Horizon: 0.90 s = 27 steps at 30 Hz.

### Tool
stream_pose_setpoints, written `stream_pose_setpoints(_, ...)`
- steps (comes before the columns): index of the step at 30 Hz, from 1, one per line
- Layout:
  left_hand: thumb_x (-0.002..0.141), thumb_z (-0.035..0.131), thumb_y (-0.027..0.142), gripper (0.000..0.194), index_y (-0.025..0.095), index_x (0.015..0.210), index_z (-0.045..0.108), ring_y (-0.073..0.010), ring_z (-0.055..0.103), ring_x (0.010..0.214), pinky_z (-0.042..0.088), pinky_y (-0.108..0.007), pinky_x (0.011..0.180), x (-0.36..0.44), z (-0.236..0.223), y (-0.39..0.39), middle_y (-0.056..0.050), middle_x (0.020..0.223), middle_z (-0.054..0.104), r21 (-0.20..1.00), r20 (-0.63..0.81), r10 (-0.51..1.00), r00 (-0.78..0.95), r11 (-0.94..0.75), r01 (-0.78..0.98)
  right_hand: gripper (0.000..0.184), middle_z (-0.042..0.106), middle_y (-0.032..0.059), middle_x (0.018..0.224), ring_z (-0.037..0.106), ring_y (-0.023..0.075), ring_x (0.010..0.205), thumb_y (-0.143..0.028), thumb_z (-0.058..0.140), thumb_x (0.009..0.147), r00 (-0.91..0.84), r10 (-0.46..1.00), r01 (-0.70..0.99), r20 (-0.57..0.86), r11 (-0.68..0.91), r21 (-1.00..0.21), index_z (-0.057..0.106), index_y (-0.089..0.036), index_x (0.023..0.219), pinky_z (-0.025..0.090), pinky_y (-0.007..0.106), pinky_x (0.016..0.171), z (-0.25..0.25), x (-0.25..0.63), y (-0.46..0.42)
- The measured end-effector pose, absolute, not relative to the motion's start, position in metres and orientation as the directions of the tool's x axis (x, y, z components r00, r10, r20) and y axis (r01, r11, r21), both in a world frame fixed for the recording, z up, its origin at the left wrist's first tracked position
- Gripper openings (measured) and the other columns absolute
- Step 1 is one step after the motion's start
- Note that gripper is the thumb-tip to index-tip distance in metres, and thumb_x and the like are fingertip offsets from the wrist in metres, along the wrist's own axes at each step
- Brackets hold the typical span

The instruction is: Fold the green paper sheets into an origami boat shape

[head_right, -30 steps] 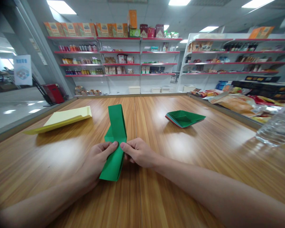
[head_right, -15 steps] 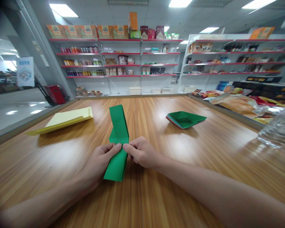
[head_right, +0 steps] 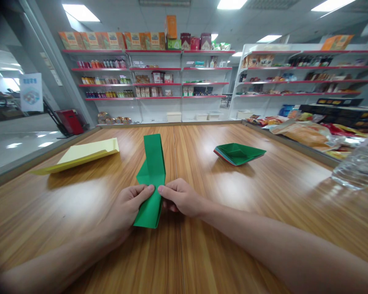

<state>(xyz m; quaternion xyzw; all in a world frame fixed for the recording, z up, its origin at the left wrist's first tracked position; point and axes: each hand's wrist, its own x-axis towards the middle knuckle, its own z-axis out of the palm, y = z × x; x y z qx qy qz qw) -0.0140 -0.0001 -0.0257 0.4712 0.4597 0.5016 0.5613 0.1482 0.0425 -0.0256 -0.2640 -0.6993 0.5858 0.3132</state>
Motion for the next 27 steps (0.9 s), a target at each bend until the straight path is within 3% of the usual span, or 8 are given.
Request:
stream_pose_setpoints(8,0.071,0.065,0.049,0.039,0.013,0.058,0.055,-0.0078,0.039,0.047,0.027,-0.021,0.045,-0.013,-0.026,-0.003,0.002,0.052,0.050,0.988,-0.054,0.995,0.084,0.066,-0.138,0.048,0.041,-0.0042,0.036,0.034,0.0056,0.031,-0.047,0.046,0.086,-0.636,0.741,0.066,0.216,0.332,-0.941,0.050,-0.015,0.050,0.023,0.018,0.031,-0.020,0.148,0.036)
stream_pose_setpoints(18,0.071,0.066,0.048,0.038,0.012,0.061,0.058,-0.0066,0.037,0.048,0.027,-0.020,0.047,-0.012,-0.027,0.000,0.002,0.055,0.051,0.984,-0.075,0.985,0.157,0.099,-0.151,0.051,0.041,-0.0030,0.041,0.035,0.0064,0.035,-0.052,0.045,0.085,-0.597,0.783,-0.047,0.174,0.183,-0.982,0.049,-0.015,0.050,0.021,0.021,0.035,-0.028,0.150,0.046)
stream_pose_setpoints(27,0.071,0.066,0.047,0.037,0.011,0.063,0.061,-0.0060,0.036,0.047,0.026,-0.020,0.045,-0.014,-0.025,-0.001,0.001,0.055,0.052,0.984,-0.070,0.981,0.181,0.098,-0.149,0.051,0.041,-0.0041,0.043,0.033,0.0055,0.036,-0.056,0.046,0.084,-0.593,0.779,-0.055,0.203,0.213,-0.976,0.048,-0.015,0.054,0.021,0.019,0.034,-0.031,0.148,0.046)
